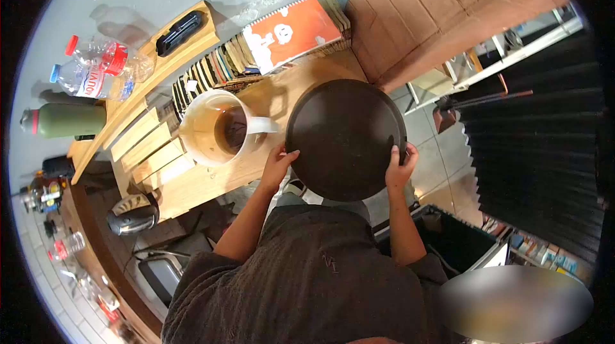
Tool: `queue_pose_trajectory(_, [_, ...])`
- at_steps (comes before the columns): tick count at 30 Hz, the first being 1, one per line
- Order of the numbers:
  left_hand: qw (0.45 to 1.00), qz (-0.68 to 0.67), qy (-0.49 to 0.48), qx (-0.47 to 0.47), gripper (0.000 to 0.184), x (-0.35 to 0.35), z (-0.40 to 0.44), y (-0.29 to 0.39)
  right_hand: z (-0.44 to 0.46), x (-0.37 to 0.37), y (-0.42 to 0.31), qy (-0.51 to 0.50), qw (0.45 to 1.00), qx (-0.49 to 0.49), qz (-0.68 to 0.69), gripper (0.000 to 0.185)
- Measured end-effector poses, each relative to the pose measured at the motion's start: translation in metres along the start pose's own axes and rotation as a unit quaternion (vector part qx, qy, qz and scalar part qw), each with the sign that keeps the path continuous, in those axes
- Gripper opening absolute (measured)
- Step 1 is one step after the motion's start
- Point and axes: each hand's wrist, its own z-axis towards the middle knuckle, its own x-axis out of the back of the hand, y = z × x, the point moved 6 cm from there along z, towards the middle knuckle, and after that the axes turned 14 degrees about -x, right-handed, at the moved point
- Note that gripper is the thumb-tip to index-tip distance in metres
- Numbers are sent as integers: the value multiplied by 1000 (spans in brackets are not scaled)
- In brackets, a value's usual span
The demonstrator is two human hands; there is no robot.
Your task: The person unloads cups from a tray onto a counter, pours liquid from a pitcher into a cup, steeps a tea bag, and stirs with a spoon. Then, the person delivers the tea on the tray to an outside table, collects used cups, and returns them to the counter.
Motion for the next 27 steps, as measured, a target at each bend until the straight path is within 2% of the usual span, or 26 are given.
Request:
queue_pose_trajectory(3, [999,-33,30,16,53,-14,15,-9,33,-22,16,-61,998,-21,9,44])
queue_pose_trajectory(5, [998,-46,52,-4,51,-20,23,-14,50,-35,20,-108,994,6,-27,48])
queue_pose_trajectory(9, [994,14,106,-32,48,-10,34,-32,63,-54,25,-179,983,19,-41,51])
queue_pose_trajectory(14, [989,-12,150,0,54,-6,36,-31,74,-75,13,-229,971,13,-64,54])
queue_pose_trajectory(18, [984,-20,177,-16,59,-9,35,-19,82,-87,9,-274,960,16,-63,54])
queue_pose_trajectory(21, [977,-72,196,-51,64,-8,29,-30,91,-98,27,-309,950,9,-55,53])
queue_pose_trajectory(23, [955,-170,224,-93,67,-9,20,-33,100,-101,30,-333,942,18,-48,53])
queue_pose_trajectory(24, [957,-212,161,-115,67,-19,11,-5,104,-98,25,-339,940,-23,-19,52])
queue_pose_trajectory(25, [967,-107,227,-38,64,-7,-8,-26,101,-108,19,-362,930,-60,10,51])
queue_pose_trajectory(27, [973,-124,196,7,69,-9,-32,-27,92,-115,12,-361,931,-51,-22,52])
